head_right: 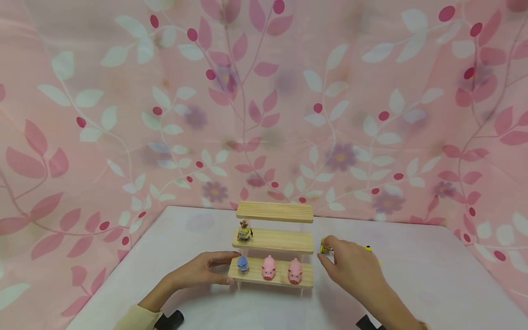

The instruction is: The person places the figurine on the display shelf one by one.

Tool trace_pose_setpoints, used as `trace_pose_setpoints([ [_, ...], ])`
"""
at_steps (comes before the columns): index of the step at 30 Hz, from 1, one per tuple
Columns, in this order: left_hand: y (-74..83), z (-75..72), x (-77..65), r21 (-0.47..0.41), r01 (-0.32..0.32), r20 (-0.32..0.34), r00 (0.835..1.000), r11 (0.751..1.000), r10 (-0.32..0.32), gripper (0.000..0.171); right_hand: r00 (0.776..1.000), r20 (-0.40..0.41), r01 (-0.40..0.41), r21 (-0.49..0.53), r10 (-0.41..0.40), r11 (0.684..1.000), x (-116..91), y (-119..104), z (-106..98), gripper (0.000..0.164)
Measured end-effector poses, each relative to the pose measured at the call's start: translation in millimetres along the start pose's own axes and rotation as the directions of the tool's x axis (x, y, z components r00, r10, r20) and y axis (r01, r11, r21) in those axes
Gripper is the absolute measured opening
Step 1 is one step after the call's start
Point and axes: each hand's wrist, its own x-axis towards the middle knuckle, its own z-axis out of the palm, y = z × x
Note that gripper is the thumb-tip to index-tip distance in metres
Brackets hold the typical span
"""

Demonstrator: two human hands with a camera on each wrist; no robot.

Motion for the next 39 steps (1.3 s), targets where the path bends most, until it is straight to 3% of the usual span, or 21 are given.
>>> trace_pose_setpoints([
  [7, 0.9, 0.3, 0.2, 0.011, -0.001, 0.001, 1.0, 1.0, 0.001, 0.058, 0.991, 0.114, -0.073, 0.0, 0.072, 0.997, 2.1, 22.3, 5.7, 0.027],
  [15, 1.4, -0.1, 1.4, 0.029, 0.002, 0.001, 1.0, 1.0, -0.003, 0.059, 0.963, 0.228, -0.141, -0.028, 0.143, 0.99, 5.5, 43.0, 12.4, 0.032],
  [27, 2.5, 0.1, 1.3, 0.038, 0.02, -0.011, 1.0, 0.999, -0.02, 0.062, 0.939, 0.287, -0.181, -0.057, 0.19, 0.982, 13.5, 63.6, 21.2, 0.028],
  [39, 0.6, 1.3, 0.2, 0.019, 0.028, -0.01, 1.0, 0.999, -0.028, 0.06, 0.92, 0.338, -0.171, -0.115, 0.2, 0.979, 24.1, 71.5, 27.3, 0.025],
])
